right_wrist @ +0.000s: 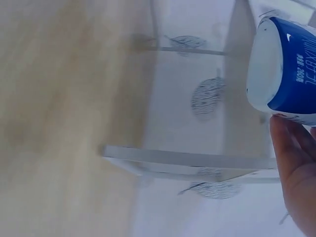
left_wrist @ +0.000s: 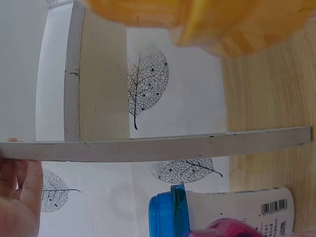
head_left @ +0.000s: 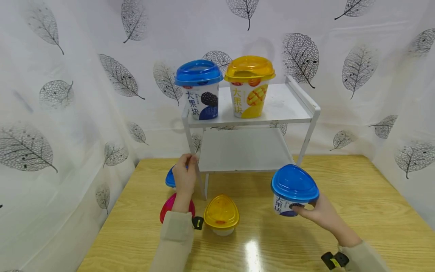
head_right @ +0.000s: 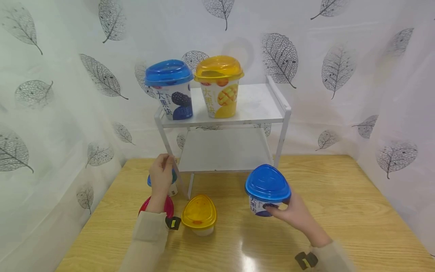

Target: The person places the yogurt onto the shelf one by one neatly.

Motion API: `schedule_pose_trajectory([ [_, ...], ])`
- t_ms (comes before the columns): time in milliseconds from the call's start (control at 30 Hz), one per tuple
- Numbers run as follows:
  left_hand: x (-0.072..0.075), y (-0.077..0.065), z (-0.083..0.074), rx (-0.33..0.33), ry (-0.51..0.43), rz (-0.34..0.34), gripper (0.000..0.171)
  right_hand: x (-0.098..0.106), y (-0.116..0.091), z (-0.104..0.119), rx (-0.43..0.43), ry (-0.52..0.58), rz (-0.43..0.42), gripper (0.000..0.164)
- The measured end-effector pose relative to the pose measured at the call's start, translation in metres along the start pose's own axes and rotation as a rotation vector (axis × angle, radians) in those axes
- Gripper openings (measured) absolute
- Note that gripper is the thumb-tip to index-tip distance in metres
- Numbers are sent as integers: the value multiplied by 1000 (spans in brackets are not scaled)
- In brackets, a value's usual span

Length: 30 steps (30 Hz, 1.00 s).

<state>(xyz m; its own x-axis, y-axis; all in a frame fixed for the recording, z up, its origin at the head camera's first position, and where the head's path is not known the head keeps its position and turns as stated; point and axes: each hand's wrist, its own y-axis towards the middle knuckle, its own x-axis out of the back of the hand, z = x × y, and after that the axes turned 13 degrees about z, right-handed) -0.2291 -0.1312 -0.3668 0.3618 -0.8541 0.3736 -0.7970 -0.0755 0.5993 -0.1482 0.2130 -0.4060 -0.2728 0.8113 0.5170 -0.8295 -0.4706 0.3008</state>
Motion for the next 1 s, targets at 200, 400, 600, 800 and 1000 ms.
schedule_pose_trajectory([
  [200, 0, -1, 0, 18, -2, 6, 21, 16, 10, 25, 131, -51, -49, 78],
  [400, 0, 0, 1, 9, -4, 5, 20, 32, 22, 47, 275, -60, -86, 87],
  [600, 0, 0, 1, 13, -9, 9, 20, 49, 35, 65, 411, 12, -84, 85],
  [800, 0, -1, 1, 17, -18, 11, 19, 64, 48, 81, 520, 150, -86, 73],
  [1000, 0, 0, 0, 17, -12, 11, 18, 78, 66, 96, 619, 262, -144, 70],
])
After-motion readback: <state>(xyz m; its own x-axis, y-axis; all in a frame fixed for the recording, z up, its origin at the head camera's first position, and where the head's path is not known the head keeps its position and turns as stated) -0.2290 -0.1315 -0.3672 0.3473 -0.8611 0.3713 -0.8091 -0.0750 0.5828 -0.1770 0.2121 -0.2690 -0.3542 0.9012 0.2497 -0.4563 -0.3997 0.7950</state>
